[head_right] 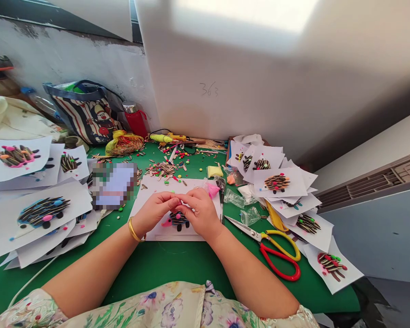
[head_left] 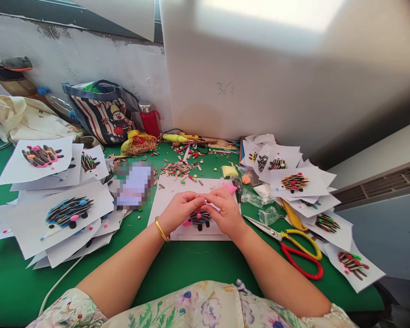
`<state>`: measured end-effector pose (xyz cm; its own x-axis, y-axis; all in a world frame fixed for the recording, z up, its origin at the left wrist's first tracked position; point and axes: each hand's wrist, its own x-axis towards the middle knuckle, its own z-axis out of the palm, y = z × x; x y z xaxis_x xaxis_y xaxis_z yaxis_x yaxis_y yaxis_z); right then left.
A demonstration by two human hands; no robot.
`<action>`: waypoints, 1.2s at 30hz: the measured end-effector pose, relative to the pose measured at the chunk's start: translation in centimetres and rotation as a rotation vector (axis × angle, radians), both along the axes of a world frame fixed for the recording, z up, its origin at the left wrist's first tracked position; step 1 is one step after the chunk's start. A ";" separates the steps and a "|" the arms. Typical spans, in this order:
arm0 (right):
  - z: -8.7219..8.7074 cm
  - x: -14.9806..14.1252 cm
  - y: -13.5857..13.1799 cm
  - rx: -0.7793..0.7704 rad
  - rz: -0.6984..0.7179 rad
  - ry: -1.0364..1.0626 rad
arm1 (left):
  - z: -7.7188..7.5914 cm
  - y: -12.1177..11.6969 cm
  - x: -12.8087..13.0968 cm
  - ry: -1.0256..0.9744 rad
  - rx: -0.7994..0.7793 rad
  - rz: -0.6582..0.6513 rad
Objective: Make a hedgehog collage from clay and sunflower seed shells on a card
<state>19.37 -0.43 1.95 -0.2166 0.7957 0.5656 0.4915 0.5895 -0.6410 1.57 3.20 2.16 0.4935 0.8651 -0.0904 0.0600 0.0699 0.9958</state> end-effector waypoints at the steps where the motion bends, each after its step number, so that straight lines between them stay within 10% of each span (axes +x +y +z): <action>1: 0.0 0.0 0.0 -0.002 0.001 0.009 | 0.0 0.0 0.0 -0.001 -0.001 0.002; 36: -0.1 0.2 0.2 -0.056 -0.001 0.039 | 0.1 -0.1 0.1 0.014 0.026 0.006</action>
